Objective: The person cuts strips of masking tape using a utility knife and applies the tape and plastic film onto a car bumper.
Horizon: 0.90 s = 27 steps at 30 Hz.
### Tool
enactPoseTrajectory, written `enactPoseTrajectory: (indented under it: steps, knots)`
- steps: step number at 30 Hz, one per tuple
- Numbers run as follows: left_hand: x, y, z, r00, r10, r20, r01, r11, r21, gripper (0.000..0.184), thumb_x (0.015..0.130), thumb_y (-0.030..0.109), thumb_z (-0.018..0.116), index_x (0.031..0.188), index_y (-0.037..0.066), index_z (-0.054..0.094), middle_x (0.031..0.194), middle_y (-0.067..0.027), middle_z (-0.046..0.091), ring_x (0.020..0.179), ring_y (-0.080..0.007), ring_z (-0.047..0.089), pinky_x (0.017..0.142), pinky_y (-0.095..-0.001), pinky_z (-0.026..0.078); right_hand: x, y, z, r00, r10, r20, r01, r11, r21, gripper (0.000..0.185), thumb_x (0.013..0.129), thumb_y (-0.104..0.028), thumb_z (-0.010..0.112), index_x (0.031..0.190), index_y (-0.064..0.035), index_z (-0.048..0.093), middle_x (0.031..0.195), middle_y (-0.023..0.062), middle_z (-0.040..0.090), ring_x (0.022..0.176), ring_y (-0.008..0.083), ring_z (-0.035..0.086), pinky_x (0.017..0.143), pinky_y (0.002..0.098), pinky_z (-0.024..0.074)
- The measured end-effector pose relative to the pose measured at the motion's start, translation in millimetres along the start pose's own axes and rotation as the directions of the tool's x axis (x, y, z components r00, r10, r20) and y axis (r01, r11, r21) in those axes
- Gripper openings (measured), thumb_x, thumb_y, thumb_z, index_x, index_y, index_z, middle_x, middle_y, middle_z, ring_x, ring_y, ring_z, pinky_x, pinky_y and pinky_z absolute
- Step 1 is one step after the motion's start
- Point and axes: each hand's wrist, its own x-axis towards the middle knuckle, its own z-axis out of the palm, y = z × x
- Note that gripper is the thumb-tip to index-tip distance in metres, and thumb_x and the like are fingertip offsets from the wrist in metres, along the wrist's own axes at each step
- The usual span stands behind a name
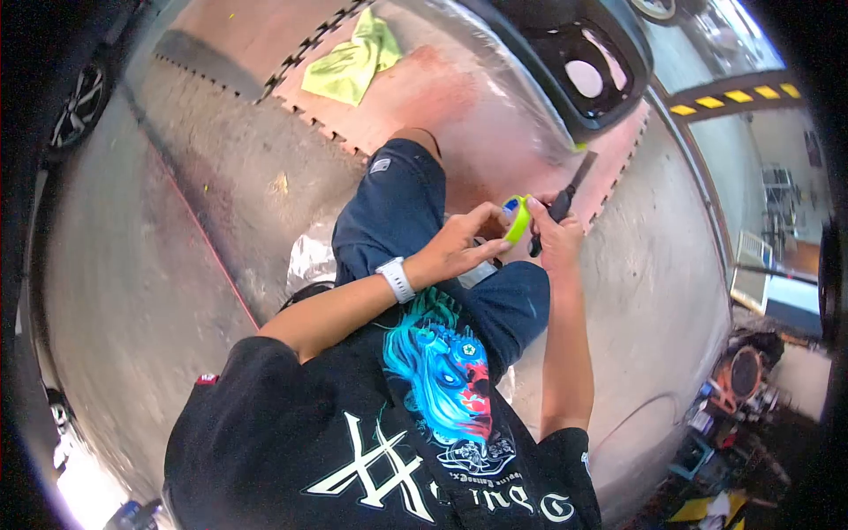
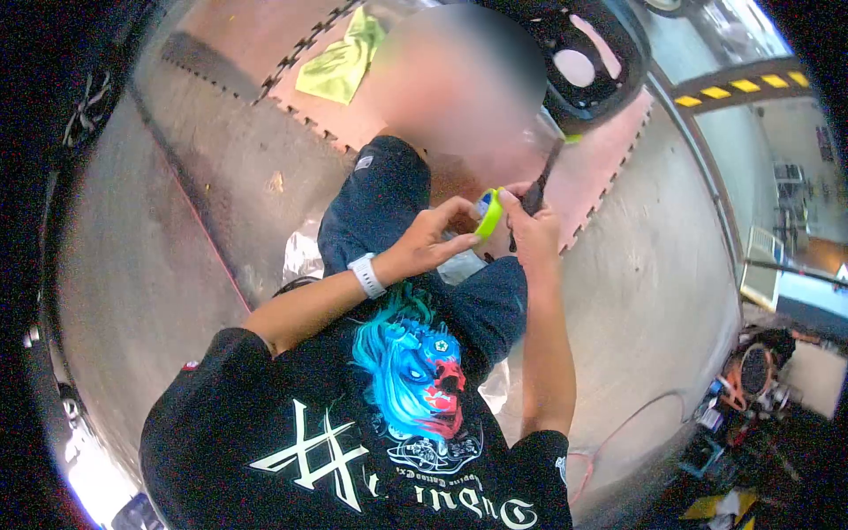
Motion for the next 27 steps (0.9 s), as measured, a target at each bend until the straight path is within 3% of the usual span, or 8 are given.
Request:
enactPoseTrajectory:
  steps: [6, 9, 12, 14, 17, 19, 21, 27]
  knots:
    - [13, 2, -12, 0.990, 0.082, -0.119, -0.035, 0.935, 0.353, 0.030, 0.085, 0.006, 0.075, 0.110, 0.005, 0.058, 0.101, -0.0093, 0.065, 0.082, -0.0187, 0.066, 0.070, -0.0304, 0.054, 9, 14, 0, 0.996, 0.016, -0.085, -0.026, 0.993, -0.118, 0.010, 0.095, -0.014, 0.075, 0.096, -0.0054, 0.069, 0.084, -0.0053, 0.062, 0.073, 0.0037, 0.053, 0.066, 0.0220, 0.0443]
    - [24, -15, -18, 0.988, 0.122, -0.096, -0.081, 0.932, 0.353, 0.027, 0.084, 0.001, 0.070, 0.108, 0.004, 0.059, 0.105, -0.0118, 0.065, 0.083, -0.0198, 0.067, 0.069, -0.0296, 0.053, 14, 21, 10, 0.982, -0.141, -0.124, 0.129, 0.987, -0.100, 0.012, 0.093, -0.014, 0.078, 0.094, -0.0065, 0.068, 0.069, -0.0050, 0.057, 0.058, 0.0036, 0.050, 0.053, 0.0214, 0.0372]
    - [35, -38, -25, 0.974, 0.227, 0.002, -0.209, 0.897, 0.389, 0.030, 0.084, -0.003, 0.064, 0.114, 0.002, 0.062, 0.110, -0.0105, 0.066, 0.083, -0.0172, 0.067, 0.070, -0.0285, 0.055, 21, 33, 9, 0.997, -0.047, -0.061, 0.039, 0.992, -0.123, 0.015, 0.095, -0.014, 0.075, 0.104, -0.0049, 0.068, 0.095, -0.0025, 0.064, 0.087, 0.0069, 0.057, 0.080, 0.0239, 0.0473]
    - [35, -53, -30, 1.000, -0.026, 0.013, 0.028, 0.983, -0.183, 0.039, 0.087, -0.003, 0.061, 0.125, 0.002, 0.062, 0.114, -0.0060, 0.066, 0.086, -0.0145, 0.067, 0.070, -0.0286, 0.058, 25, 41, 6, 0.995, -0.093, -0.032, 0.084, 0.972, -0.218, 0.024, 0.093, -0.013, 0.076, 0.113, -0.0056, 0.065, 0.106, -0.0005, 0.064, 0.095, 0.0083, 0.057, 0.081, 0.0244, 0.0476]
    - [32, -36, -47, 0.975, -0.217, 0.037, 0.213, 0.888, -0.408, 0.046, 0.090, 0.000, 0.060, 0.136, 0.004, 0.060, 0.114, -0.0055, 0.064, 0.081, -0.0134, 0.066, 0.072, -0.0292, 0.060, 24, 39, -8, 0.995, -0.102, -0.019, 0.084, 0.897, -0.434, 0.029, 0.094, -0.019, 0.074, 0.115, -0.0034, 0.063, 0.106, 0.0055, 0.063, 0.097, 0.0167, 0.060, 0.083, 0.0308, 0.0488]
    - [33, -34, -58, 0.970, -0.244, 0.019, 0.225, 0.860, -0.458, 0.049, 0.089, 0.000, 0.060, 0.138, 0.004, 0.058, 0.114, -0.0056, 0.063, 0.080, -0.0130, 0.067, 0.074, -0.0292, 0.060, 27, 41, -13, 0.994, -0.106, 0.000, 0.090, 0.843, -0.530, 0.032, 0.094, -0.021, 0.073, 0.117, -0.0023, 0.061, 0.106, 0.0085, 0.062, 0.097, 0.0208, 0.061, 0.083, 0.0339, 0.0495]
    - [36, -31, -68, 0.950, -0.311, 0.016, 0.296, 0.886, -0.356, 0.057, 0.087, -0.001, 0.061, 0.144, 0.004, 0.053, 0.118, -0.0063, 0.064, 0.082, -0.0133, 0.069, 0.075, -0.0295, 0.059, 24, 42, -15, 0.922, -0.344, 0.178, 0.347, 0.530, -0.774, 0.030, 0.094, -0.024, 0.072, 0.111, -0.0015, 0.061, 0.103, 0.0176, 0.062, 0.093, 0.0343, 0.064, 0.080, 0.0415, 0.0505]
    - [56, -38, -70, 0.966, -0.259, -0.012, 0.236, 0.897, -0.375, 0.068, 0.083, -0.004, 0.061, 0.148, 0.006, 0.044, 0.122, -0.0116, 0.064, 0.080, -0.0177, 0.071, 0.072, -0.0329, 0.061, 28, 27, 11, 0.935, -0.183, 0.305, 0.355, 0.462, -0.812, 0.021, 0.091, -0.018, 0.070, 0.097, -0.0028, 0.057, 0.100, 0.0191, 0.060, 0.088, 0.0450, 0.061, 0.072, 0.0513, 0.0505]
